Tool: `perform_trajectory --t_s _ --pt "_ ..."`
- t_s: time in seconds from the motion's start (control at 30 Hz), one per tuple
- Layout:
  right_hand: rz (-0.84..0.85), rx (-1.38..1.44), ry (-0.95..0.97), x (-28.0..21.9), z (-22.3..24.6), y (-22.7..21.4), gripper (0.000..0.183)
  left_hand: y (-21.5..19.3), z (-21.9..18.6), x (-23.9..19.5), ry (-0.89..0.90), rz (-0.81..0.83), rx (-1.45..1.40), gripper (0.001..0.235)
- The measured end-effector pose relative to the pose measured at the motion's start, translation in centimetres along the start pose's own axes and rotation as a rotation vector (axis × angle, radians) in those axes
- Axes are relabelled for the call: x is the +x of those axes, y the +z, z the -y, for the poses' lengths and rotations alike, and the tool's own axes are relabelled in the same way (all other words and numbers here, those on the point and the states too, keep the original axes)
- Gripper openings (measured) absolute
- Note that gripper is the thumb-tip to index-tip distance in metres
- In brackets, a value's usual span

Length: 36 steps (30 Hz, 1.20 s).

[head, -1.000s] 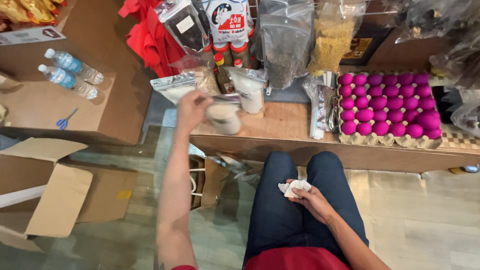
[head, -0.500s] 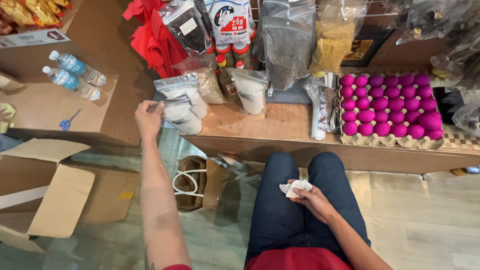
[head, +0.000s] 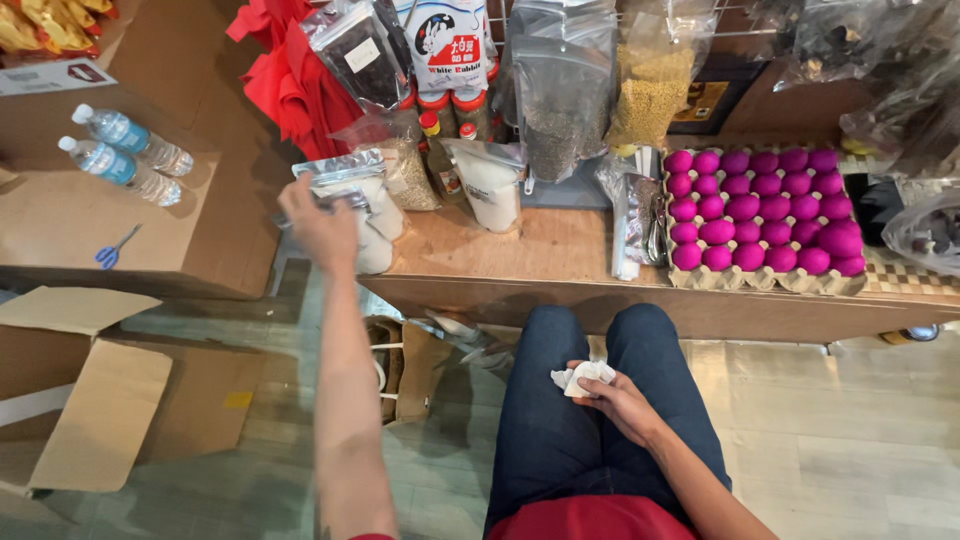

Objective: The person organizes various packaged dry goods on a low shelf and on their lap, including white powder in bags, grain-filled bags, and bottles, by picking them up and repositioning them.

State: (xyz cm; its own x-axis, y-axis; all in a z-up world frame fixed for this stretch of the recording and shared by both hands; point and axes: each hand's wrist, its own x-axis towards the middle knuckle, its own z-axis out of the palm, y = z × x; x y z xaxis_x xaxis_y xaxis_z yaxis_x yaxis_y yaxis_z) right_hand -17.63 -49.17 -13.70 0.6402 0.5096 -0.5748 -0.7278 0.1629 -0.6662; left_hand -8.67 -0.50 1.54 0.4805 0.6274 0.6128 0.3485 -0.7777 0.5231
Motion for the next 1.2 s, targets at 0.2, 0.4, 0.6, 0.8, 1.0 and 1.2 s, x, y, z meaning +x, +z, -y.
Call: perform_trajectory --t_s 0.2,0.4,0.6,0.8,1.0,1.2 --pt "0.014 -0.01 -0.002 0.0 0.2 0.1 0.04 3.5 -11.0 -1.0 -0.007 0.433 -0.431 0.052" --pt "-0.008 -0.01 -0.009 -0.5 0.6 0.4 0.04 7.2 -17.1 0.4 0.24 0.988 -0.066 0.057" --pt "-0.013 -0.034 -0.005 -0.5 0.4 0.4 0.039 7.4 -13.0 1.6 0.331 0.999 -0.084 0.015" --pt "-0.06 -0.013 0.019 0.5 -0.5 0.5 0.052 5.0 -7.5 2.7 0.377 0.726 -0.221 0.011" --pt "-0.07 -0.003 0.014 0.3 -0.4 0.6 0.051 4.6 -5.3 3.5 0.36 0.653 -0.106 0.008" --pt "-0.07 0.006 0.01 0.4 -0.5 0.7 0.052 4.7 -7.2 3.3 0.22 0.578 -0.075 0.01"
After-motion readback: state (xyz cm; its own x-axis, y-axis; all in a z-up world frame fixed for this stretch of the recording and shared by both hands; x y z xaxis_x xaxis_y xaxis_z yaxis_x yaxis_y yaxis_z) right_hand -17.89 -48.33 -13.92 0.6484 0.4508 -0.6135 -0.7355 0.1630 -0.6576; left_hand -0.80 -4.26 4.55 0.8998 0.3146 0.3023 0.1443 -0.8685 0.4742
